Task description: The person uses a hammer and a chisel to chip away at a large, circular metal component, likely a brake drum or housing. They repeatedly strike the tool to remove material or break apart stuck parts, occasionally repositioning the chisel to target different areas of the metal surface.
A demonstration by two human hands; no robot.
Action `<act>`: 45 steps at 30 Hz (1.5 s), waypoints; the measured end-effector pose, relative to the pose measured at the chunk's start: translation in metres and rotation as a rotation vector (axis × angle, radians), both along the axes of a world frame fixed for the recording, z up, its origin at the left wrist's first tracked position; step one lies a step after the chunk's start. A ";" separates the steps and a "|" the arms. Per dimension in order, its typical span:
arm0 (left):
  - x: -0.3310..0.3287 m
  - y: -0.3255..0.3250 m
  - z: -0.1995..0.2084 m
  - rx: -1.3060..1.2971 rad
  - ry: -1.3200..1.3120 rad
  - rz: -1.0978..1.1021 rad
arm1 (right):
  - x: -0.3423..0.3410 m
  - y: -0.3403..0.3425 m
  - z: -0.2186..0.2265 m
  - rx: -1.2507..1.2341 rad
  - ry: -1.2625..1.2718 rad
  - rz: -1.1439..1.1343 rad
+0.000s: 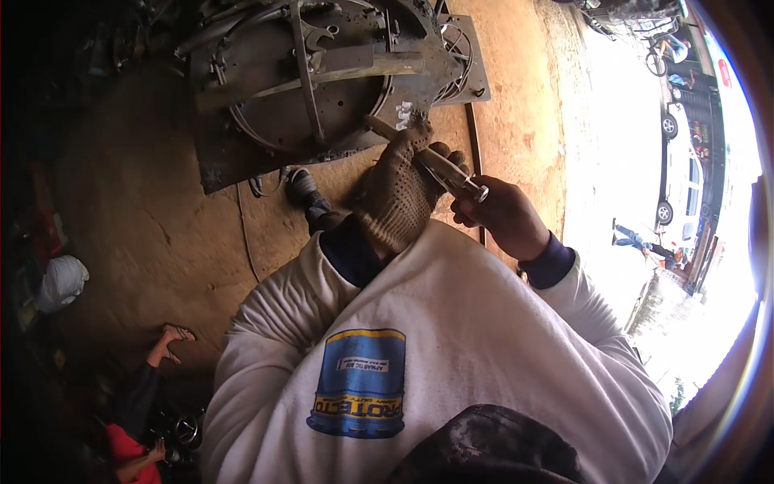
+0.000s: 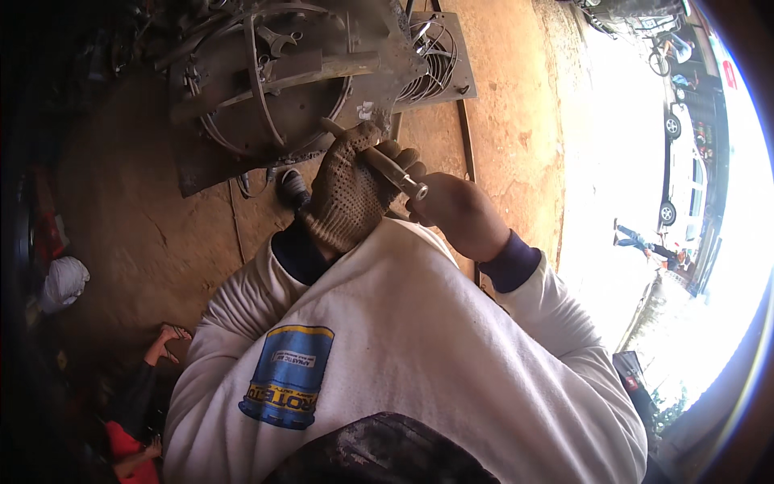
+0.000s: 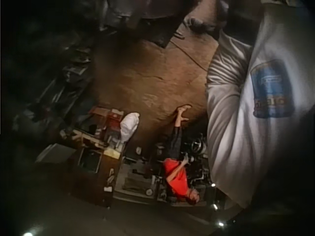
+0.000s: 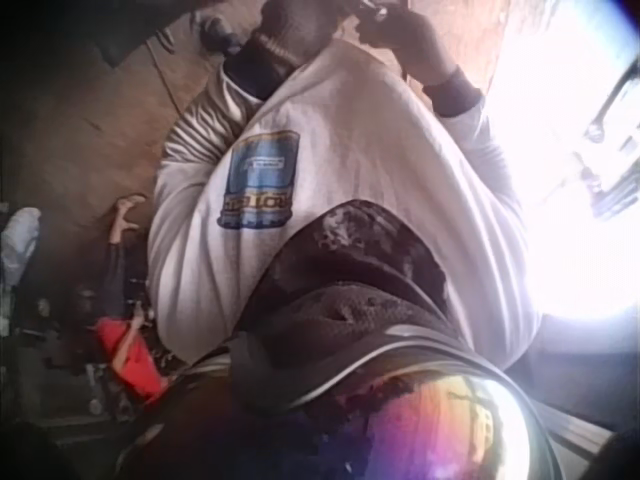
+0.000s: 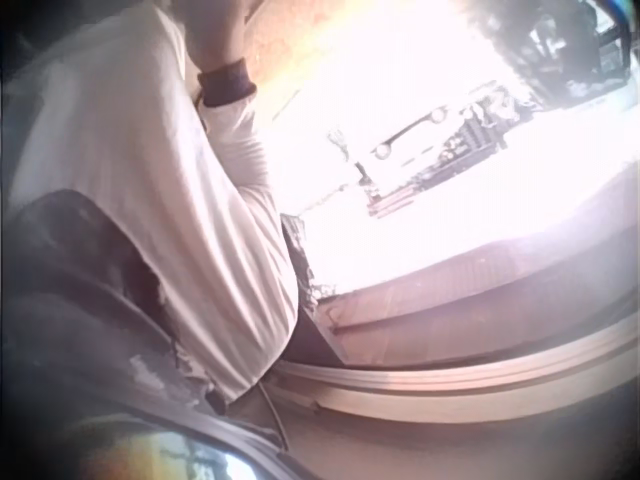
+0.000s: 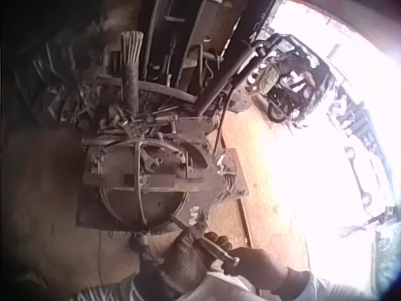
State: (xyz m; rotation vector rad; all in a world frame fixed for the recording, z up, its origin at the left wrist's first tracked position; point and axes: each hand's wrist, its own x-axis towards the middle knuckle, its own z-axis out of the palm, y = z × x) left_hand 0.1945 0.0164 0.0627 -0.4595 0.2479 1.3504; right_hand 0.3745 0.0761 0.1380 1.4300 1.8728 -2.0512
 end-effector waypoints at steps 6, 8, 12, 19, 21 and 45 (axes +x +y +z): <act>0.005 -0.003 0.022 -0.061 0.143 -0.056 | 0.010 -0.005 -0.006 0.453 -0.113 0.199; 0.012 0.000 0.029 -0.059 0.259 -0.007 | -0.001 -0.009 0.006 0.707 -0.108 0.192; 0.014 0.006 0.039 0.013 0.602 0.101 | 0.003 -0.025 0.017 0.978 0.075 -0.023; 0.025 0.004 0.019 0.124 1.262 0.241 | 0.001 -0.018 0.020 1.299 0.030 -0.027; 0.027 0.002 0.022 0.139 1.501 0.263 | 0.003 -0.016 0.016 1.241 -0.009 -0.026; 0.012 0.007 0.030 -0.077 0.933 -0.127 | -0.003 0.029 -0.001 -0.319 0.245 0.209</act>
